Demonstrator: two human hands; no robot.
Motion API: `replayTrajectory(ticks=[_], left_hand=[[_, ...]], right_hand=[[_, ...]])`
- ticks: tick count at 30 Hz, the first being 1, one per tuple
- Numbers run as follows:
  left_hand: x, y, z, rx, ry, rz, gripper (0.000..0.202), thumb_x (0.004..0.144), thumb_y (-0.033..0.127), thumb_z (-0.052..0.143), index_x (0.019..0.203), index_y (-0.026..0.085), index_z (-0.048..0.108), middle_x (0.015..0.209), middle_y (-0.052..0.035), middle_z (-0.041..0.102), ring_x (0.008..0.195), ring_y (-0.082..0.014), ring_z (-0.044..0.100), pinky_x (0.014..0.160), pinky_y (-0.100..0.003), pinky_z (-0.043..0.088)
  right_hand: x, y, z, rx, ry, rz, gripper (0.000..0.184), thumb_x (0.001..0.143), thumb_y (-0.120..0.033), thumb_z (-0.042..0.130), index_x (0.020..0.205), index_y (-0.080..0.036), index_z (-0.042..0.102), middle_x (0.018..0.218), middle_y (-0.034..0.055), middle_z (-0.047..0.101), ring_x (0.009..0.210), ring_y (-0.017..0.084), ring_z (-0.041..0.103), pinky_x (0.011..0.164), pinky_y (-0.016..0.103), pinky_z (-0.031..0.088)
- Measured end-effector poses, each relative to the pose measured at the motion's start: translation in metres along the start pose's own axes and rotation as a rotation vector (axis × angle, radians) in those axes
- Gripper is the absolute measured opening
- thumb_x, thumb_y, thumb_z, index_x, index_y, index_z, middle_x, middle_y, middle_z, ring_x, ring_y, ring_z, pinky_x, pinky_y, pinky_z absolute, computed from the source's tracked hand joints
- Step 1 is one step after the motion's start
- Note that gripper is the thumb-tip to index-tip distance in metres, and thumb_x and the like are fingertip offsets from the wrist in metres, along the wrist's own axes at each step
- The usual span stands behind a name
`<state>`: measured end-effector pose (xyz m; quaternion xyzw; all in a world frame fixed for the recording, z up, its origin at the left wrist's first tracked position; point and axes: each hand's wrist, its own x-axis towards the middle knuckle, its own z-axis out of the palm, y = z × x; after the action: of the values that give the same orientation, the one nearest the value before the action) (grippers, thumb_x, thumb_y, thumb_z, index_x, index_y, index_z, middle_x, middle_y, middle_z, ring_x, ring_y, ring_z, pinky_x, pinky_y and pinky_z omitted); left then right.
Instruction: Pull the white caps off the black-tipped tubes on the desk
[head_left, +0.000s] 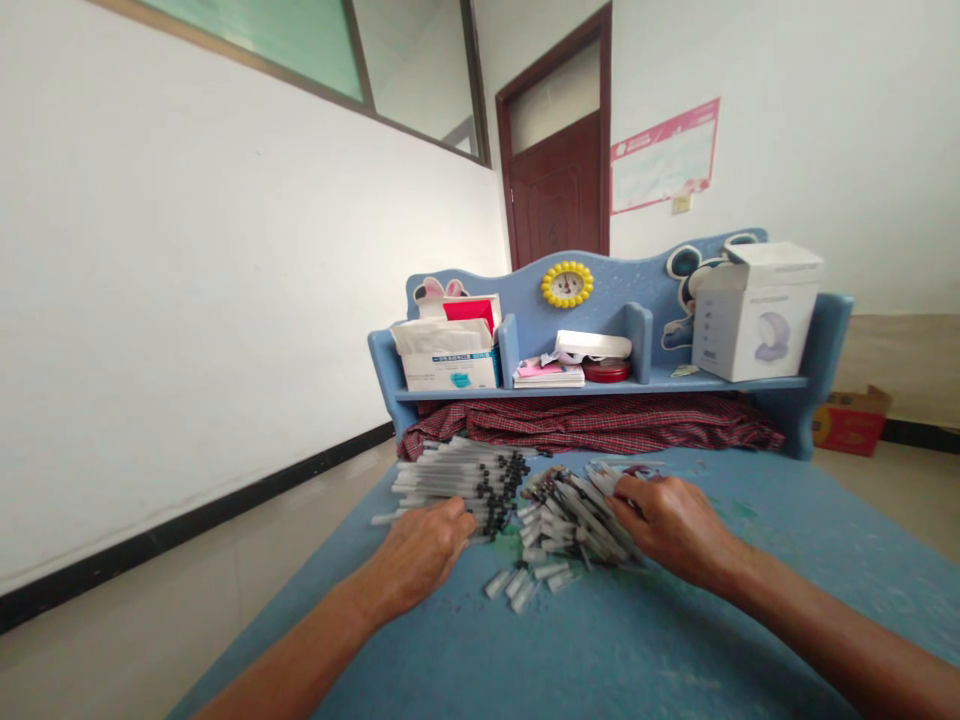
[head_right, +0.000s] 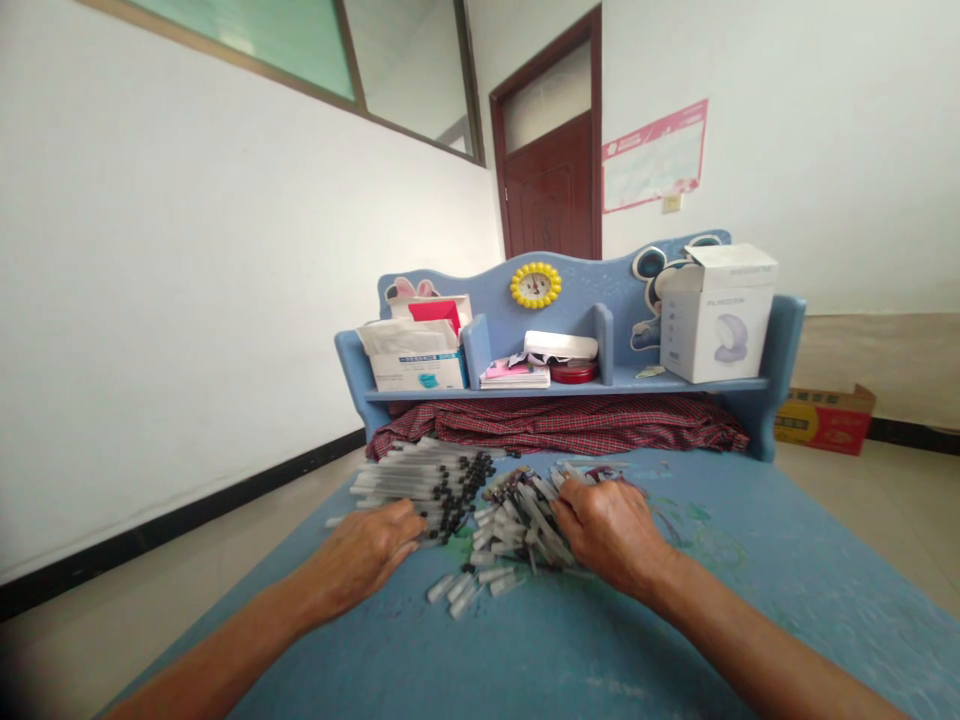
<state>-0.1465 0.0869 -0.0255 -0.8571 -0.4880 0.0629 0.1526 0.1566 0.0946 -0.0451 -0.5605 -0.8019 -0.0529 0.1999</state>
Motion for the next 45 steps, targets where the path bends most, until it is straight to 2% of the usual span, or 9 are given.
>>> replayTrajectory(ticks=[8,12,15,21,23,28,35,40,45], left_hand=[[0.002,0.019,-0.015,0.030,0.088,0.066,0.021,0.091,0.013,0.036,0.087,0.019,0.056,0.082,-0.0034,0.055,0.076,-0.0164,0.055,0.064,-0.024,0.044],[0.006,0.041,-0.032,0.045,0.163,0.122,0.018,0.091,0.015,0.037,0.086,0.019,0.054,0.080,-0.0034,0.053,0.074,-0.0163,0.053,0.062,-0.024,0.044],[0.015,0.059,-0.042,0.046,0.207,0.201,0.016,0.091,0.014,0.038,0.089,0.019,0.054,0.081,-0.0039,0.053,0.075,-0.0172,0.053,0.062,-0.026,0.044],[0.042,0.082,-0.041,-0.021,0.304,0.306,0.013,0.090,0.015,0.040,0.087,0.017,0.053,0.086,-0.0044,0.055,0.075,-0.0173,0.053,0.063,-0.027,0.045],[0.049,0.085,-0.039,-0.045,0.334,0.309,0.014,0.090,0.016,0.040,0.085,0.017,0.053,0.085,-0.0047,0.055,0.074,-0.0175,0.053,0.062,-0.028,0.045],[0.054,0.084,-0.035,-0.097,0.361,0.273,0.012,0.088,0.023,0.047,0.082,0.016,0.055,0.084,-0.0053,0.055,0.080,-0.0195,0.053,0.068,-0.030,0.045],[0.053,0.064,-0.027,-0.158,0.434,0.165,0.012,0.085,0.026,0.055,0.079,0.016,0.059,0.084,-0.0056,0.058,0.080,-0.0202,0.051,0.069,-0.031,0.042],[0.055,0.049,-0.015,-0.429,0.445,0.167,0.012,0.086,0.024,0.055,0.082,0.015,0.063,0.074,-0.0023,0.061,0.072,-0.0154,0.055,0.066,-0.024,0.041],[0.053,0.047,-0.017,-0.726,0.402,0.166,0.013,0.086,0.021,0.054,0.085,0.015,0.066,0.076,-0.0007,0.064,0.073,-0.0124,0.059,0.066,-0.019,0.041]], right_hand=[[-0.001,-0.001,0.000,0.063,0.037,-0.016,0.034,0.089,-0.036,0.037,0.077,-0.020,0.065,0.068,0.0047,0.067,0.061,0.015,0.062,0.056,0.024,0.031],[-0.005,-0.008,-0.008,0.251,0.033,-0.102,0.038,0.090,-0.039,0.037,0.069,-0.018,0.060,0.055,0.0001,0.056,0.051,0.011,0.050,0.053,0.023,0.030],[-0.008,-0.015,-0.011,0.421,-0.015,-0.186,0.038,0.091,-0.039,0.038,0.066,-0.018,0.055,0.054,-0.0032,0.047,0.049,0.009,0.041,0.051,0.022,0.029],[-0.007,-0.016,-0.006,0.606,-0.036,-0.164,0.040,0.091,-0.039,0.037,0.057,-0.017,0.044,0.052,-0.0052,0.034,0.049,0.008,0.031,0.047,0.022,0.025],[-0.005,-0.014,-0.005,0.637,-0.043,-0.136,0.040,0.090,-0.039,0.038,0.056,-0.018,0.043,0.051,-0.0051,0.035,0.048,0.008,0.032,0.047,0.022,0.025],[-0.001,-0.010,-0.005,0.655,-0.084,-0.092,0.037,0.088,-0.035,0.038,0.055,-0.018,0.043,0.050,-0.0029,0.046,0.047,0.009,0.041,0.047,0.021,0.031],[0.001,-0.002,-0.005,0.762,-0.119,0.035,0.032,0.087,-0.034,0.041,0.059,-0.018,0.044,0.048,-0.0045,0.047,0.039,0.006,0.040,0.039,0.017,0.030],[0.003,0.000,-0.004,0.819,-0.122,0.082,0.028,0.085,-0.035,0.045,0.064,-0.018,0.048,0.051,-0.0034,0.051,0.036,0.006,0.042,0.036,0.017,0.030],[0.003,-0.001,-0.006,0.930,-0.146,0.137,0.028,0.083,-0.041,0.046,0.068,-0.018,0.048,0.050,-0.0044,0.052,0.033,0.005,0.040,0.033,0.016,0.029]])
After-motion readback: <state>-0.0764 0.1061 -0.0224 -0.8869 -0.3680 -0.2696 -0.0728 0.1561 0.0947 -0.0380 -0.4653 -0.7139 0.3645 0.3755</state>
